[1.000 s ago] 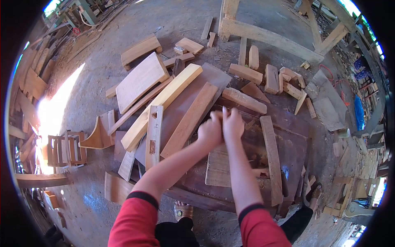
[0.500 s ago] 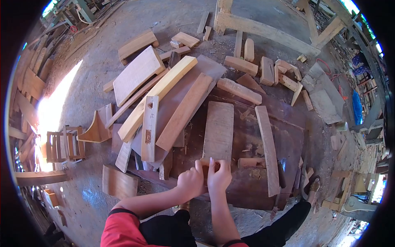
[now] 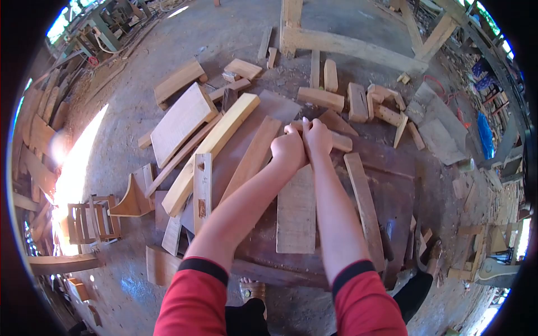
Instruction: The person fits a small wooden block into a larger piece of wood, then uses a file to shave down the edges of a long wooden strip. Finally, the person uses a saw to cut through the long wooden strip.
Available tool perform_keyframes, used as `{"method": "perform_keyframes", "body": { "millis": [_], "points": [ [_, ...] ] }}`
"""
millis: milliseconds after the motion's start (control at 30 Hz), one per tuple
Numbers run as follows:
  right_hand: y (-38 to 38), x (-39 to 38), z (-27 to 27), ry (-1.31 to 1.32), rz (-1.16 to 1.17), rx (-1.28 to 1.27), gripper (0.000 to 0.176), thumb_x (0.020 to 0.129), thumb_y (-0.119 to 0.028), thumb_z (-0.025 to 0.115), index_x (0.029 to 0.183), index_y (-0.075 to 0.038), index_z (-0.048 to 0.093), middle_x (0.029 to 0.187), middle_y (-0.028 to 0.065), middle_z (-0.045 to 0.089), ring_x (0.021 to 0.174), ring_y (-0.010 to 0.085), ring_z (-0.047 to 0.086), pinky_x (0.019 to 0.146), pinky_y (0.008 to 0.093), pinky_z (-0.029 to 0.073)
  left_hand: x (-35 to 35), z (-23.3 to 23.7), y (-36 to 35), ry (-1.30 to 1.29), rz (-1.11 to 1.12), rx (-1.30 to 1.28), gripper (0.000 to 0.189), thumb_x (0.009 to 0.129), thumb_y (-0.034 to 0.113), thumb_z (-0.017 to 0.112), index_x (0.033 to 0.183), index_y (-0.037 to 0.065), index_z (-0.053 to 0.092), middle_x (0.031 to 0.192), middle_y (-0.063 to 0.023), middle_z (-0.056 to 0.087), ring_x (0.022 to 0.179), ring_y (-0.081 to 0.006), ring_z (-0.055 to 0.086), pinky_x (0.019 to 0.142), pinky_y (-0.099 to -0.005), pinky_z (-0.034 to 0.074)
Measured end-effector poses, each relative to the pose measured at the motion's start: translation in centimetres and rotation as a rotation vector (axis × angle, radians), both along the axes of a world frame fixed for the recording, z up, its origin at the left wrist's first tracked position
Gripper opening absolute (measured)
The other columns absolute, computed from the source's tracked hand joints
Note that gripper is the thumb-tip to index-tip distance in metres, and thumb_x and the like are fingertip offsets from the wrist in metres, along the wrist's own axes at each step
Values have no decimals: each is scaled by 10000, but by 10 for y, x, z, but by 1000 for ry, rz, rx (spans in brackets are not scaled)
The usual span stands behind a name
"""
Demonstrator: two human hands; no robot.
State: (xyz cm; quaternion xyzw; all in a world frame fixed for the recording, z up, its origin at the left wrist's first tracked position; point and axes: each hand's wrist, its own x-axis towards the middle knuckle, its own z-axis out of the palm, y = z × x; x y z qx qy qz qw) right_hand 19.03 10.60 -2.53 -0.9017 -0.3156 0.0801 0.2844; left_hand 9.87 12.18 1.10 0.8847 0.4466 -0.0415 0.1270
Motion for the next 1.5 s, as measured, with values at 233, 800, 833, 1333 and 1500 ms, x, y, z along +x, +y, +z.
{"method": "perform_keyframes", "body": {
  "millis": [233,800,833,1333,1500],
  "points": [
    [-162,-121,3,-26,8,158,249,810,-302,587,730,-74,523,714,113,548,648,324,568,557,417,453,-121,22,-124,144,-188,-306,951,638,467,695,1190,-165,247,695,-130,631,631,-257,648,537,-332,519],
    [-9,6,-2,-10,-46,-54,362,830,-431,519,835,-70,549,878,144,601,809,330,597,669,433,481,7,-15,6,2,-66,-122,463,800,285,546,1027,-84,383,773,-199,639,728,-301,652,591,-369,524],
    [-20,1,7,-3,30,5,357,827,-425,529,839,-69,542,871,145,599,790,331,596,663,431,477,-2,-9,0,-33,-72,-133,501,791,307,560,1038,-88,378,765,-198,637,726,-307,650,592,-376,523],
    [-217,-148,-7,43,-17,89,301,797,-386,591,867,-104,516,839,103,557,690,336,585,556,418,474,-152,-5,-168,-4,-247,-434,435,766,210,567,1004,-90,361,607,-181,592,543,-322,615,471,-393,500],
    [-92,-45,-32,-37,94,103,340,803,-433,553,899,-107,528,846,119,572,743,341,595,607,439,486,-62,-39,-67,-189,-123,-226,288,767,66,482,995,-77,382,708,-203,614,653,-337,636,545,-399,519]
  ]
}}
